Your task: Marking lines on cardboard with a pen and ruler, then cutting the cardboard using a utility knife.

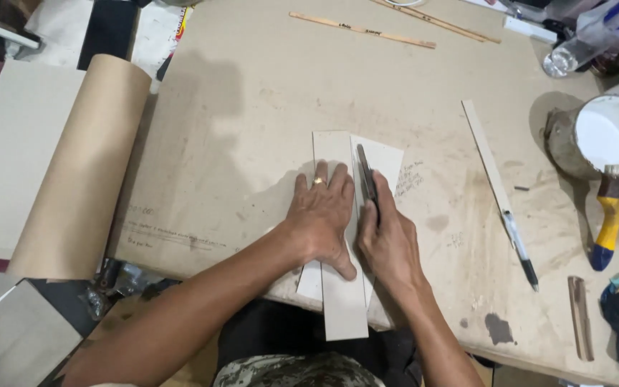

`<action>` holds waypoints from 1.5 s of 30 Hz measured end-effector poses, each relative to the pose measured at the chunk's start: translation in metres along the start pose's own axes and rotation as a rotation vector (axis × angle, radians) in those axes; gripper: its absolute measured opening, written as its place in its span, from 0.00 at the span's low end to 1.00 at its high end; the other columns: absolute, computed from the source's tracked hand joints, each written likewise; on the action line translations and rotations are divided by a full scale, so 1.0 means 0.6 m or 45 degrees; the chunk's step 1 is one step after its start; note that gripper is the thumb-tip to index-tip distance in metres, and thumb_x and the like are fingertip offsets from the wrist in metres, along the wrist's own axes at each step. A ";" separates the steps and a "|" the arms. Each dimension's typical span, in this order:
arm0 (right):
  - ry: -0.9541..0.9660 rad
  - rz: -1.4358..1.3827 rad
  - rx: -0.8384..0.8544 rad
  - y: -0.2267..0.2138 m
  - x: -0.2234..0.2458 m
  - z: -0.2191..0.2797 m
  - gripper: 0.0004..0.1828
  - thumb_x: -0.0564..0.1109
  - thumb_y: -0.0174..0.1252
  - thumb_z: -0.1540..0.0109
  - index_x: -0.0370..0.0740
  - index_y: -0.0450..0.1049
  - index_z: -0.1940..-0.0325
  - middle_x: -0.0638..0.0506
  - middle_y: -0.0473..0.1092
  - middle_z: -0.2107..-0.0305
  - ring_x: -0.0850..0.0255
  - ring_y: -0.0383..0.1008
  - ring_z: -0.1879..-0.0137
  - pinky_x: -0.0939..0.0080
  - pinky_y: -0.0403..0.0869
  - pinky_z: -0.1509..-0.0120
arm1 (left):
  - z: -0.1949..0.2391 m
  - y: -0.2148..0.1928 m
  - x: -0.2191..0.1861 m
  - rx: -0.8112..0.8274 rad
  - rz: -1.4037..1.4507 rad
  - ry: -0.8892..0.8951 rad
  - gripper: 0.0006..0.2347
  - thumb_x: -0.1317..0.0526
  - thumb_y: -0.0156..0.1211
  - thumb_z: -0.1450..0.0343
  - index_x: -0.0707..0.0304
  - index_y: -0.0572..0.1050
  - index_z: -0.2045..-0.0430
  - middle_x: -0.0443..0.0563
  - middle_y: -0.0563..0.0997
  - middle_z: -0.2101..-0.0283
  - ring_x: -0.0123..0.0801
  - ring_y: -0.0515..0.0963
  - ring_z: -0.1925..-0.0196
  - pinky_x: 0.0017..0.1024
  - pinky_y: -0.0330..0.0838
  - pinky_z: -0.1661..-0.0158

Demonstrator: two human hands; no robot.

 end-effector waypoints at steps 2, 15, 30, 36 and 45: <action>-0.057 0.006 0.005 0.006 -0.001 -0.023 0.30 0.46 0.41 0.31 0.48 0.58 0.23 0.26 0.70 0.43 0.27 0.67 0.36 0.26 0.70 0.36 | 0.000 0.001 -0.001 0.019 0.028 -0.003 0.61 0.45 0.83 0.52 0.85 0.48 0.31 0.80 0.48 0.27 0.78 0.40 0.24 0.72 0.39 0.34; -0.152 0.123 0.081 0.008 0.021 -0.055 0.29 0.44 0.40 0.29 0.41 0.57 0.22 0.24 0.73 0.49 0.27 0.74 0.43 0.30 0.78 0.48 | -0.008 0.002 0.000 0.059 -0.070 -0.039 0.60 0.43 0.79 0.52 0.84 0.48 0.31 0.78 0.47 0.27 0.76 0.41 0.24 0.71 0.39 0.34; 0.044 0.383 0.299 -0.027 0.038 0.055 0.32 0.49 0.38 0.32 0.45 0.58 0.22 0.23 0.73 0.52 0.26 0.76 0.49 0.25 0.75 0.51 | -0.017 0.011 0.004 -0.013 -0.101 -0.031 0.61 0.42 0.81 0.54 0.83 0.51 0.32 0.76 0.49 0.27 0.77 0.42 0.25 0.72 0.41 0.35; 0.400 0.342 0.419 -0.011 -0.066 0.191 0.33 0.54 0.42 0.32 0.62 0.51 0.20 0.37 0.78 0.80 0.41 0.76 0.79 0.44 0.69 0.71 | -0.035 0.033 0.014 0.050 -0.209 -0.153 0.69 0.33 0.87 0.52 0.70 0.39 0.27 0.66 0.34 0.22 0.65 0.30 0.22 0.63 0.31 0.30; 0.544 0.565 0.518 0.010 -0.176 0.337 0.40 0.59 0.43 0.33 0.81 0.39 0.18 0.45 0.75 0.75 0.47 0.76 0.72 0.46 0.71 0.64 | -0.042 0.038 0.015 -0.018 -0.295 -0.150 0.67 0.33 0.86 0.54 0.71 0.45 0.29 0.66 0.43 0.25 0.64 0.38 0.23 0.57 0.37 0.28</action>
Point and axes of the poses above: each hand's wrist, its own z-axis away from the middle knuckle, its own y-axis out of the palm, x = y × z, the point moved 5 cm from there along -z, towards the middle knuckle
